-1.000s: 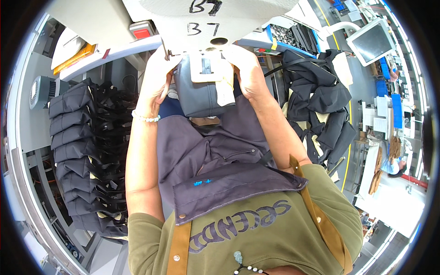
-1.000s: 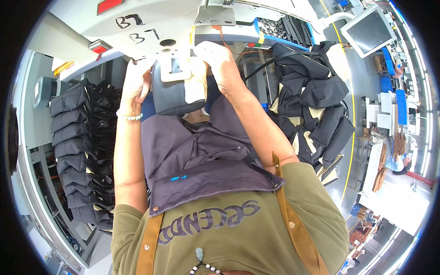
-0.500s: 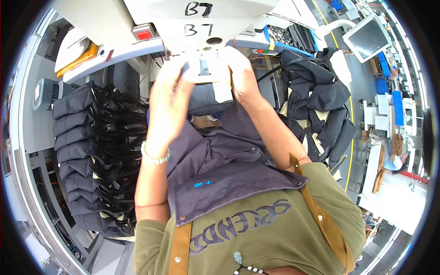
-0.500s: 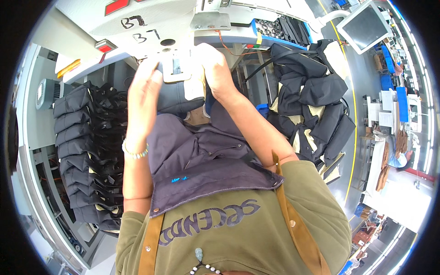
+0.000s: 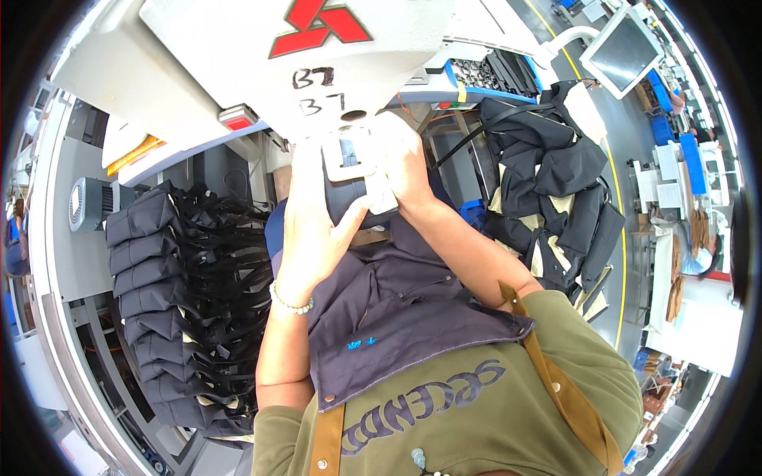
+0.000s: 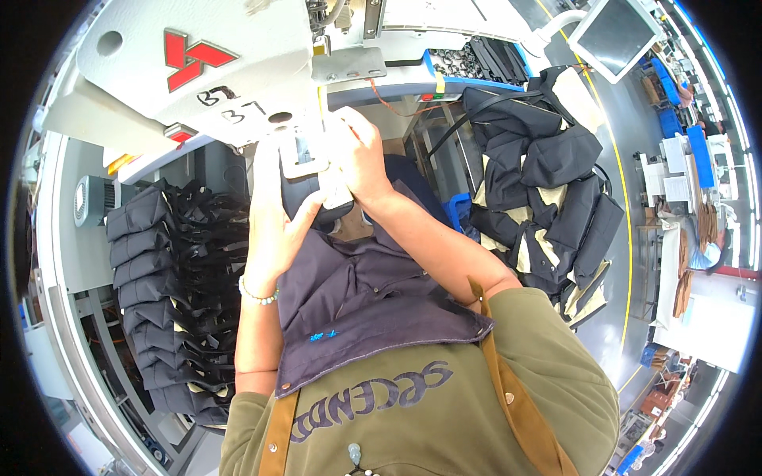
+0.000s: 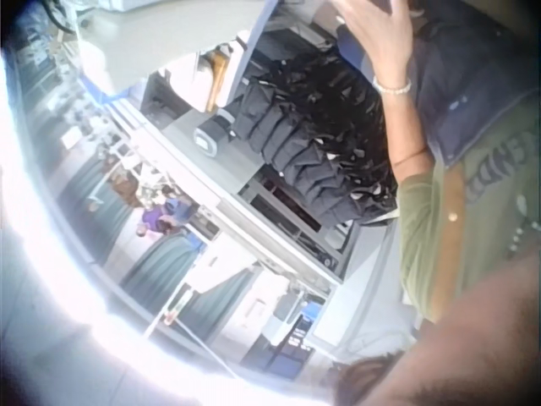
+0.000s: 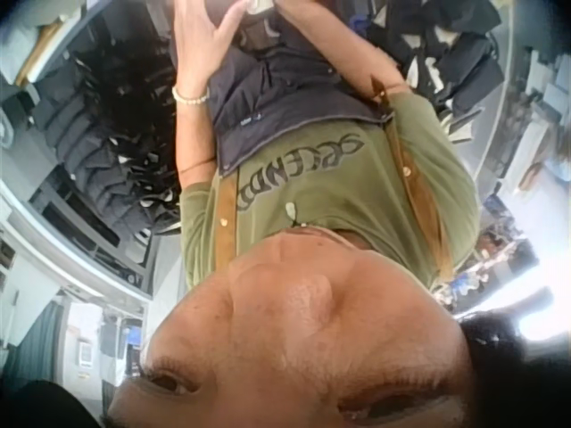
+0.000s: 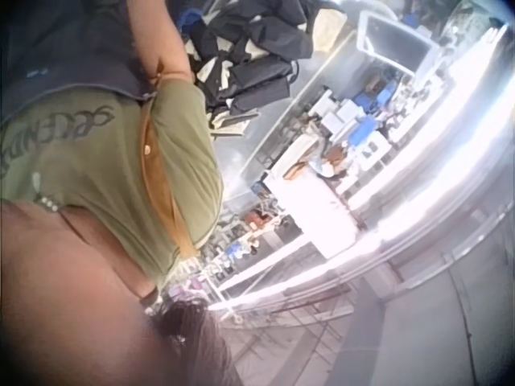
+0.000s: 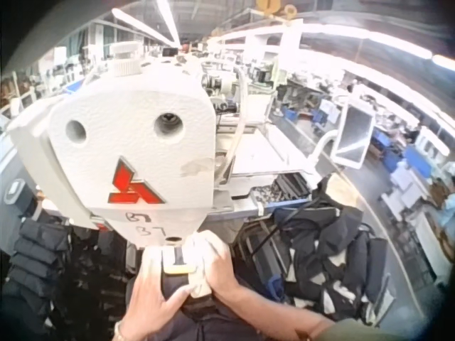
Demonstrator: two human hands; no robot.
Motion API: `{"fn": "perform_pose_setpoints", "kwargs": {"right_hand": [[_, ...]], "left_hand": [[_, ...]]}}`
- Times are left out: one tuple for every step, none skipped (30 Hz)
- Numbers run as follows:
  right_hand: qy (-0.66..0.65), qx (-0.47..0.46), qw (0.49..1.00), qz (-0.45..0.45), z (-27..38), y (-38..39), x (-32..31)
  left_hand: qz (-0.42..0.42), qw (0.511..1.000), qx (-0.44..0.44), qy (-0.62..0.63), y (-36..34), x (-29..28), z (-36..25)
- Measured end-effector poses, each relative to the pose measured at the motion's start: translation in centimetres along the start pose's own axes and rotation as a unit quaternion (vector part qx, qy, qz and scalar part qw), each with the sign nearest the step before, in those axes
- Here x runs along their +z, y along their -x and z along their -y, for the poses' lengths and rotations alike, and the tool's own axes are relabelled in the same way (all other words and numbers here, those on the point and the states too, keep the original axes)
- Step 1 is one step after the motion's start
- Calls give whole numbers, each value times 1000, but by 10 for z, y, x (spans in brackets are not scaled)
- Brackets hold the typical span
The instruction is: The person assembles black leather pouches by feeding fabric parts through an industrial sewing machine.
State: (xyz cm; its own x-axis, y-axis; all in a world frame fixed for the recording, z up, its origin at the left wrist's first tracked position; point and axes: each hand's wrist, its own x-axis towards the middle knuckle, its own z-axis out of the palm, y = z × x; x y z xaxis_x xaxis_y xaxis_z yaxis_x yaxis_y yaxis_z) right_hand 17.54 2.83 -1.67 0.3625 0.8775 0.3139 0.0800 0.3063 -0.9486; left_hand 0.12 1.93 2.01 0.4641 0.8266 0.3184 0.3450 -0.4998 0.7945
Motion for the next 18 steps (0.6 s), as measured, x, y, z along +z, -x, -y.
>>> {"fn": "perform_pose_setpoints", "kwargs": {"right_hand": [[-21, 47, 999, -9, 2, 1, 1], [-22, 47, 999, -9, 4, 2, 2], [-89, 85, 992, -20, 10, 1, 4], [-155, 123, 980, -30, 14, 1, 6], [-156, 122, 980, -30, 15, 1, 7], [-167, 129, 977, -36, 15, 1, 8], [-179, 135, 974, -43, 16, 1, 9], [-180, 135, 973, -44, 18, 2, 9], [-187, 136, 972, -40, 21, 2, 10], [-196, 137, 970, -36, 23, 2, 10], [-197, 136, 970, -37, 21, 2, 10], [-192, 131, 972, -41, 18, 2, 10], [-188, 126, 973, -46, 16, 1, 9], [-191, 124, 972, -51, 15, 1, 8], [-213, 130, 967, -44, 16, 1, 7], [-235, 136, 962, -36, 17, 2, 7], [-240, 136, 960, -41, 13, 2, 6], [-213, 119, 969, -29, 10, 1, 5]], "left_hand": [[-7, 1000, 12, -10, 1, 1, 2], [-14, 999, 23, -20, 1, 1, 4], [-14, 999, 24, -20, 1, 1, 6], [-12, 1000, 21, -10, 1, 1, 7], [-9, 1000, 19, 1, 1, 0, 8], [-8, 1000, 20, 1, 1, 0, 9], [-8, 1000, 25, -5, 2, 0, 10], [-7, 999, 30, -11, 2, -1, 11], [-6, 999, 31, -12, 1, -1, 11], [-6, 999, 30, -9, 1, -1, 11], [-5, 1000, 29, -7, 0, -2, 10], [-1, 999, 32, -8, 0, -1, 10], [4, 1000, 22, -19, 0, -1, 9], [10, 999, 12, -32, 0, -1, 9], [15, 999, 14, -35, 0, -2, 7], [13, 999, 12, -41, -2, -4, 5], [12, 999, 9, -47, -3, -6, 2], [17, 998, 11, -51, -4, -7, -1]]}}
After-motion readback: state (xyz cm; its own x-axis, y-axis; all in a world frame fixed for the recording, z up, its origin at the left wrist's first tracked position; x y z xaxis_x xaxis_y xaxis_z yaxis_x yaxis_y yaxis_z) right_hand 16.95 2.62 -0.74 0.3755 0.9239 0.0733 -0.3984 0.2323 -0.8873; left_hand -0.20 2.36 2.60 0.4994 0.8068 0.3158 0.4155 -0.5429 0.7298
